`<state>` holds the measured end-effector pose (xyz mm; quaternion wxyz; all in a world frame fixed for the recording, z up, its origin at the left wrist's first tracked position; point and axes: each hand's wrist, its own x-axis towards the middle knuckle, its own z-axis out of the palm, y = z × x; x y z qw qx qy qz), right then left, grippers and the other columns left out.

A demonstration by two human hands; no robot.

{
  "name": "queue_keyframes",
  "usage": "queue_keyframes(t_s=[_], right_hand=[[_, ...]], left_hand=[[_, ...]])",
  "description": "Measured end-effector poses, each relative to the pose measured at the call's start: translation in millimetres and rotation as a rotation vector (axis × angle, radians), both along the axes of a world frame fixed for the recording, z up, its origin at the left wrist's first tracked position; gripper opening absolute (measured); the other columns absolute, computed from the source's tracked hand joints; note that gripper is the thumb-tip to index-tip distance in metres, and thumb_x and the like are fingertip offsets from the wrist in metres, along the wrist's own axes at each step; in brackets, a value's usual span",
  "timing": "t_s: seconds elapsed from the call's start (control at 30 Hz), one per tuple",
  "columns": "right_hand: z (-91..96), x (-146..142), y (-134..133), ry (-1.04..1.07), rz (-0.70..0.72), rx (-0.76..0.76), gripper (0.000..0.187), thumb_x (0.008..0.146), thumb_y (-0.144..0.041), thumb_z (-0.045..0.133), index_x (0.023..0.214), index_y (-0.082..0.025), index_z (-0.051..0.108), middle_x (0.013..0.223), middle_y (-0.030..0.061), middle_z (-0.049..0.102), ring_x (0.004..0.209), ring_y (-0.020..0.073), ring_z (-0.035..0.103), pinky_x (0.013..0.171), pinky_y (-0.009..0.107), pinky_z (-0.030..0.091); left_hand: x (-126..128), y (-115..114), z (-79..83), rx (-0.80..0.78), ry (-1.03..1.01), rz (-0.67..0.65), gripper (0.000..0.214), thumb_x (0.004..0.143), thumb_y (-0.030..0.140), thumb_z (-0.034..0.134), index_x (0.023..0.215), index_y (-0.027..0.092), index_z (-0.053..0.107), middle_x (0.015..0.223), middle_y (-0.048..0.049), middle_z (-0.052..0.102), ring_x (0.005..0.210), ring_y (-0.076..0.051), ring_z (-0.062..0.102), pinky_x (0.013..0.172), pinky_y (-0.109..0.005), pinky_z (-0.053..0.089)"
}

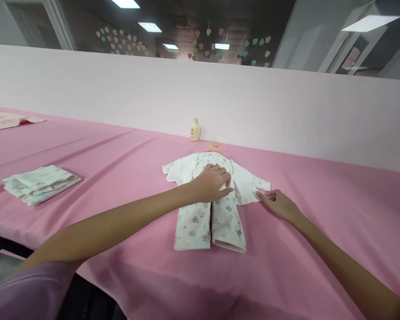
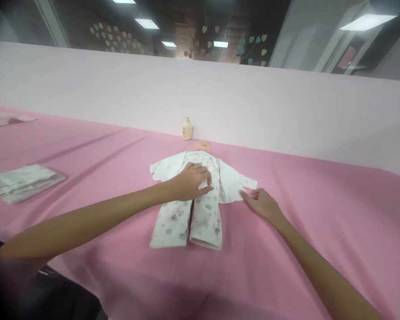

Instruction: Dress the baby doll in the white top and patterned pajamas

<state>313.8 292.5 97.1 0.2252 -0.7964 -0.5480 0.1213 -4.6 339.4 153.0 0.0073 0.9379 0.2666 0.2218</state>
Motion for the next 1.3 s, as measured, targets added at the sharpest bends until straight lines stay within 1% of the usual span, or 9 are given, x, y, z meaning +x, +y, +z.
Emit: queue_keyframes(t_s=[0.17,0.4,0.53,0.63,0.8,0.93,1.13,1.2,1.3], right_hand=[[-11.7,0,28,0.182,0.054,-0.073,0.044,0.075,-0.063,0.073,0.078,-0.021,0.062,0.112,0.01,0.076,0.101,0.0294,0.069,0.078,0.035,0.049],[34.7,-28,34,0.803,0.235,0.01,0.033,0.078,-0.05,0.075,0.083,-0.022,0.06,0.082,0.0026,0.061,0.074,0.017,0.054,0.076,0.033,0.052],[56.0,-74,38,0.642,0.372,0.1,0.028,0.083,-0.045,0.072,0.087,-0.023,0.055,0.074,-0.0036,0.047,0.065,0.0131,0.041,0.062,0.029,0.043],[59.8,-109,38,0.479,0.477,0.145,0.022,0.082,-0.034,0.069,0.087,-0.024,0.051,0.072,-0.0052,0.045,0.064,0.0129,0.041,0.058,0.026,0.036],[54.8,-138,31,0.402,0.555,0.157,0.012,0.083,-0.023,0.062,0.094,-0.025,0.056,0.076,-0.0044,0.057,0.066,0.0146,0.05,0.057,0.027,0.041],[44.5,-145,26,0.296,0.644,0.161,0.014,0.085,-0.017,0.057,0.095,-0.026,0.055,0.076,-0.0049,0.056,0.067,0.0156,0.053,0.058,0.028,0.041],[18.6,-154,31,-0.008,0.776,0.302,0.022,0.082,-0.004,0.058,0.093,-0.023,0.054,0.082,-0.001,0.059,0.083,0.0199,0.055,0.08,0.035,0.045],[12.2,-155,33,-0.027,0.783,0.314,0.022,0.082,-0.004,0.058,0.093,-0.022,0.054,0.083,-0.0002,0.059,0.085,0.0209,0.055,0.085,0.037,0.044],[8.3,-155,33,-0.039,0.776,0.307,0.022,0.083,-0.004,0.057,0.093,-0.022,0.054,0.084,0.0007,0.06,0.087,0.0221,0.055,0.085,0.037,0.044]], left_hand=[[63,77,-5.8,-0.023,0.081,-0.017,0.023,0.106,0.037,0.052,0.103,0.017,0.064,0.113,-0.0114,0.072,0.115,-0.029,0.061,0.101,-0.042,0.042],[94,111,24.7,-0.577,0.039,0.199,0.069,0.103,0.076,0.028,0.091,0.018,0.064,0.091,-0.0118,0.075,0.083,-0.028,0.07,0.08,-0.04,0.05],[118,125,52.8,-0.731,0.241,0.293,0.066,0.087,0.081,0.059,0.089,0.016,0.073,0.082,-0.0133,0.074,0.077,-0.03,0.071,0.075,-0.04,0.054],[136,136,63.4,-0.578,0.446,0.358,0.038,0.075,0.048,0.083,0.095,0.015,0.079,0.081,-0.0123,0.075,0.081,-0.032,0.073,0.08,-0.041,0.057],[138,149,63.4,-0.336,0.485,0.45,0.04,0.069,0.01,0.079,0.109,0.012,0.081,0.092,-0.0177,0.078,0.103,-0.039,0.073,0.096,-0.049,0.056],[116,153,61.4,-0.284,0.49,0.459,0.04,0.078,0.013,0.074,0.117,0.008,0.078,0.104,-0.0219,0.077,0.105,-0.038,0.073,0.097,-0.048,0.056],[99,140,47.8,-0.212,0.422,0.348,0.073,0.085,0.054,0.075,0.143,0.014,0.059,0.128,-0.0186,0.072,0.118,-0.035,0.068,0.104,-0.045,0.052],[101,137,43.4,-0.208,0.434,0.342,0.078,0.078,0.053,0.082,0.142,0.014,0.06,0.132,-0.0197,0.07,0.115,-0.035,0.068,0.103,-0.046,0.052],[106,136,43.2,-0.226,0.445,0.372,0.054,0.078,0.036,0.081,0.125,0.014,0.07,0.121,-0.0198,0.073,0.109,-0.035,0.07,0.101,-0.048,0.051]])
